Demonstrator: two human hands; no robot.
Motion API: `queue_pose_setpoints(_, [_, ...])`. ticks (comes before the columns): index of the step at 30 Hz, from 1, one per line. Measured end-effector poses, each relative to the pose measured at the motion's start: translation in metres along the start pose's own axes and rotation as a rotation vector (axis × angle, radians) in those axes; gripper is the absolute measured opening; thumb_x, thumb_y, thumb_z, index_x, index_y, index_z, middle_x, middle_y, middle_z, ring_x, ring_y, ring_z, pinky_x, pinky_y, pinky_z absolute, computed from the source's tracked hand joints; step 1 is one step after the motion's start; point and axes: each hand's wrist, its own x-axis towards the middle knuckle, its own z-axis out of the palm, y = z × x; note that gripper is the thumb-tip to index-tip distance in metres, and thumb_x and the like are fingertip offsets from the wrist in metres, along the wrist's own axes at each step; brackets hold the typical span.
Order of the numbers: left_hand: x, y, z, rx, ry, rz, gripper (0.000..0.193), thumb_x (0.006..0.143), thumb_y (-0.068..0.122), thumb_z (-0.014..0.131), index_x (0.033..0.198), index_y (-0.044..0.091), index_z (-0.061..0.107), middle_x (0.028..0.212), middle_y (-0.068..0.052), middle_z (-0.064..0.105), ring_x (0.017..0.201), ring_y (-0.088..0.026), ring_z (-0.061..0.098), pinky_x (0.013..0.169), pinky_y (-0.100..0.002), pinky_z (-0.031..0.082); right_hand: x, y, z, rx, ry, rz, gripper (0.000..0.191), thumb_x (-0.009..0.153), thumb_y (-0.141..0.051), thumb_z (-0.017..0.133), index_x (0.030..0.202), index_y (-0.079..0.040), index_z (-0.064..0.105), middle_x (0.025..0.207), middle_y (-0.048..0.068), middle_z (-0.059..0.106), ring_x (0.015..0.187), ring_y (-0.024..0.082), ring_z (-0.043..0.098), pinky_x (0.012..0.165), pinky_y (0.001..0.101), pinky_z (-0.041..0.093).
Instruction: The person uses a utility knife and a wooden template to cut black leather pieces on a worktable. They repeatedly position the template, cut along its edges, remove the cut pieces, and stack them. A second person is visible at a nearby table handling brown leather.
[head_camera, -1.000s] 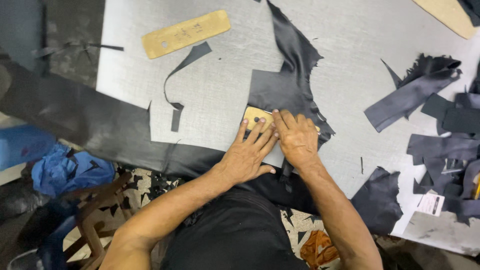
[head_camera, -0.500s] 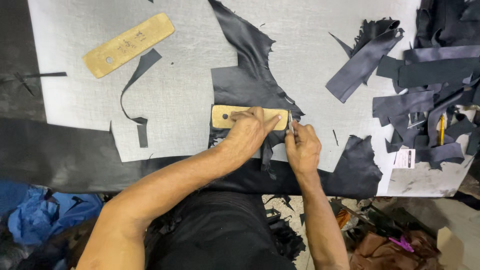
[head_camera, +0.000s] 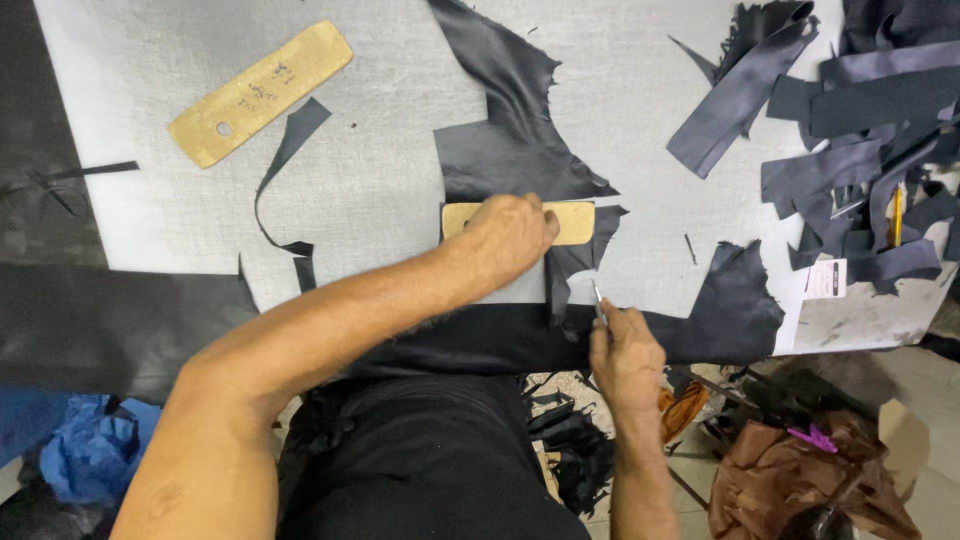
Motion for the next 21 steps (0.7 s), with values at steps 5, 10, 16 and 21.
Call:
queue_pose_setpoints(5, [0.002,-0.048,0.002,-0.183,-0.135,0.081,0.030,0.107,0.034,0.050,0.127,0.024,0.069,0.114,-0.015,0.063,0.103,-0.032,0.066,0.078,-0.044,0.056,0.027,-0.030,-0.020,-0.012,0.166,-0.329,0.018,0.096,0.001,0.068,0.113,-0.005,0.072,0.101,0.012,0.071,0.082,0.026,0.070,0.071,0.0365,0.057])
queue_pose_setpoints(10, [0.011,-0.050,-0.011,-0.090,-0.301,0.143,0.056,0.100,0.022,0.054,0.151,0.041,0.043,0.120,-0.017,0.060,0.102,-0.032,0.068,0.076,-0.040,0.057,0.075,-0.083,0.036,0.002,0.009,-0.669,0.034,0.083,0.003,0.065,0.113,-0.010,0.076,0.107,0.007,0.072,0.089,0.025,0.068,0.077,0.0393,0.054])
queue_pose_setpoints(16, [0.014,-0.050,-0.013,-0.123,-0.412,0.105,0.053,0.106,0.028,0.049,0.155,0.045,0.038,0.107,-0.010,0.068,0.100,-0.030,0.070,0.078,-0.040,0.056,0.087,-0.081,0.070,-0.057,-0.090,-0.783,0.045,0.079,0.000,0.065,0.122,-0.011,0.075,0.108,0.006,0.070,0.085,0.025,0.064,0.075,0.0412,0.052])
queue_pose_setpoints(21, [0.008,-0.048,-0.016,-0.102,-0.338,0.100,0.055,0.102,0.038,0.054,0.154,0.045,0.037,0.105,-0.011,0.067,0.099,-0.026,0.068,0.074,-0.038,0.054,0.098,-0.031,0.040,-0.226,-0.175,-0.830,0.052,0.073,-0.002,0.065,0.124,-0.009,0.072,0.116,0.005,0.071,0.085,0.024,0.062,0.076,0.0394,0.051])
